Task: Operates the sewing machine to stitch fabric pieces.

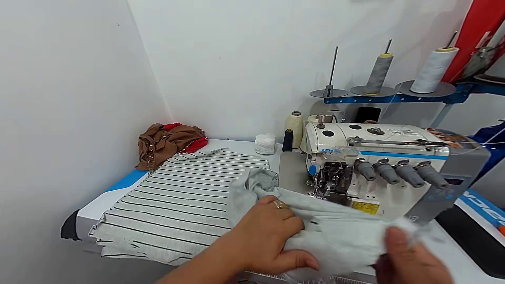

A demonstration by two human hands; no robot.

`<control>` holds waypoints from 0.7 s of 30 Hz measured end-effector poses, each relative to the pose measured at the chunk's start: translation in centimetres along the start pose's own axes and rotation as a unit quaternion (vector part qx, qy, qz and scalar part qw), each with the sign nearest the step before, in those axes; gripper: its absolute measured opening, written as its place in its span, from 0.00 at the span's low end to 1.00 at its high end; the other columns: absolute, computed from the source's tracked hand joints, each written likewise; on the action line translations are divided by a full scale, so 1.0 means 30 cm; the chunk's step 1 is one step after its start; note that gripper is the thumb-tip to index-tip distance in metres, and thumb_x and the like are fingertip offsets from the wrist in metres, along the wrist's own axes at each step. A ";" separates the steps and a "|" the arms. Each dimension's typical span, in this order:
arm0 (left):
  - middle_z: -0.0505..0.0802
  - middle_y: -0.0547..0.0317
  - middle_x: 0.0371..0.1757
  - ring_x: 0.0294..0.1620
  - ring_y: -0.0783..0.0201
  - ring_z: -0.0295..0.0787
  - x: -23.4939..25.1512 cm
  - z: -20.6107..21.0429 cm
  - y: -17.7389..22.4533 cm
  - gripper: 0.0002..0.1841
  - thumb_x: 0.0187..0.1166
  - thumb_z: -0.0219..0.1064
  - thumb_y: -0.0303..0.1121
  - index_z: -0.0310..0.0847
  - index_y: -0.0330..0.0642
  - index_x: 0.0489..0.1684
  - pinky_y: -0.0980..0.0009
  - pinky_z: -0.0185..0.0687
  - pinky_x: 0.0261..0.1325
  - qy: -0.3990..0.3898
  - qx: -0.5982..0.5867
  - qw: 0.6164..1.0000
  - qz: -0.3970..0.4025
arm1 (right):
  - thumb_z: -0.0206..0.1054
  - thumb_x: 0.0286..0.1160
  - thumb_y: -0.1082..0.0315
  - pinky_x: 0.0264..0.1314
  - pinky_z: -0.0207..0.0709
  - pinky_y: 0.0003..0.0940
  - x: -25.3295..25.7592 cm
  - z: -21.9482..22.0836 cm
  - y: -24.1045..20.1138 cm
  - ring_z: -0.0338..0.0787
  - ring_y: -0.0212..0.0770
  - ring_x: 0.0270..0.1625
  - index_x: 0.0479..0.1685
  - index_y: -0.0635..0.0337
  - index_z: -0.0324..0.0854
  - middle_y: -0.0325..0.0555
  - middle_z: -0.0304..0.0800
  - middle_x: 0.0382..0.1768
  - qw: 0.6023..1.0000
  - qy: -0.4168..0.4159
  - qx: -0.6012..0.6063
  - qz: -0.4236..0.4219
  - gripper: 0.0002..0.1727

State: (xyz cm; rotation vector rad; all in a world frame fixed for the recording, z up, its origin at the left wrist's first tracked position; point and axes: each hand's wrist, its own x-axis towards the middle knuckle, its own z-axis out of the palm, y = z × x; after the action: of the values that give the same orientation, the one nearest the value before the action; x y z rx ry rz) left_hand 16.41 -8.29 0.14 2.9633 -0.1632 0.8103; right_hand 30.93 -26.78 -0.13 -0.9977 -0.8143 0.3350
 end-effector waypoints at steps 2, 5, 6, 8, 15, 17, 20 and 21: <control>0.90 0.47 0.29 0.34 0.51 0.91 0.060 -0.084 0.061 0.34 0.86 0.52 0.61 0.86 0.33 0.42 0.49 0.85 0.41 -0.143 -0.158 0.977 0.007 | 0.31 0.97 0.61 0.37 0.93 0.26 0.049 -0.022 -0.097 0.95 0.25 0.33 0.53 0.46 0.69 0.22 0.94 0.33 0.997 0.043 0.065 0.028 0.18; 0.87 0.47 0.26 0.27 0.55 0.86 0.153 -0.148 0.173 0.23 0.88 0.58 0.46 0.83 0.28 0.48 0.55 0.80 0.32 -0.275 -0.346 0.897 0.029 | 0.35 0.95 0.47 0.46 0.90 0.24 0.114 -0.080 -0.178 0.93 0.22 0.44 0.58 0.42 0.74 0.23 0.93 0.41 0.992 0.098 0.073 -0.022 0.22; 0.85 0.51 0.25 0.24 0.62 0.83 0.177 -0.143 0.205 0.23 0.90 0.54 0.45 0.82 0.29 0.49 0.63 0.79 0.30 -0.269 -0.387 0.881 0.046 | 0.37 0.95 0.46 0.51 0.88 0.21 0.123 -0.089 -0.215 0.91 0.19 0.47 0.60 0.40 0.76 0.21 0.92 0.43 0.991 0.114 0.055 -0.044 0.22; 0.91 0.52 0.35 0.33 0.67 0.88 0.231 -0.124 0.275 0.27 0.95 0.42 0.45 0.83 0.30 0.56 0.67 0.86 0.41 -0.214 -0.451 0.865 0.052 | 0.35 0.96 0.49 0.54 0.85 0.15 0.130 -0.090 -0.311 0.89 0.13 0.48 0.57 0.38 0.76 0.16 0.90 0.43 0.985 0.145 0.005 -0.090 0.21; 0.86 0.45 0.66 0.67 0.64 0.84 0.405 -0.023 0.554 0.23 0.83 0.65 0.32 0.68 0.29 0.73 0.64 0.80 0.71 -0.043 -0.549 0.834 0.024 | 0.50 0.66 0.19 0.73 0.73 0.17 0.547 -0.666 -0.628 0.81 0.16 0.69 0.72 0.51 0.71 0.26 0.87 0.64 0.954 -0.181 -0.093 -0.223 0.49; 0.83 0.44 0.73 0.77 0.54 0.78 0.428 -0.032 0.625 0.30 0.81 0.70 0.34 0.67 0.33 0.80 0.49 0.71 0.80 -0.010 -0.406 0.912 0.050 | 0.49 0.72 0.23 0.77 0.74 0.21 0.508 -0.682 -0.761 0.81 0.19 0.71 0.75 0.47 0.71 0.25 0.86 0.66 0.948 -0.219 -0.114 -0.199 0.44; 0.80 0.42 0.76 0.82 0.42 0.72 0.448 -0.005 0.680 0.31 0.74 0.75 0.35 0.75 0.43 0.79 0.31 0.65 0.78 0.168 -0.177 0.968 0.048 | 0.48 0.80 0.29 0.69 0.78 0.21 0.443 -0.687 -0.887 0.86 0.22 0.65 0.69 0.51 0.74 0.32 0.90 0.59 0.935 -0.262 -0.103 -0.217 0.37; 0.75 0.39 0.82 0.88 0.37 0.62 0.453 -0.003 0.676 0.33 0.71 0.76 0.34 0.74 0.48 0.81 0.25 0.55 0.81 0.217 -0.116 0.968 0.048 | 0.44 0.79 0.25 0.64 0.79 0.14 0.426 -0.678 -0.942 0.86 0.17 0.61 0.67 0.50 0.70 0.30 0.90 0.56 0.922 -0.266 -0.162 -0.230 0.39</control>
State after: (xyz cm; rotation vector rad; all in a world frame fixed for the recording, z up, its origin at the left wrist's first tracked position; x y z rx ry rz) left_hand 25.57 -29.56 7.84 2.5060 -0.3503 1.3266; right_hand 51.50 -46.40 23.72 -0.9940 -1.6072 0.0564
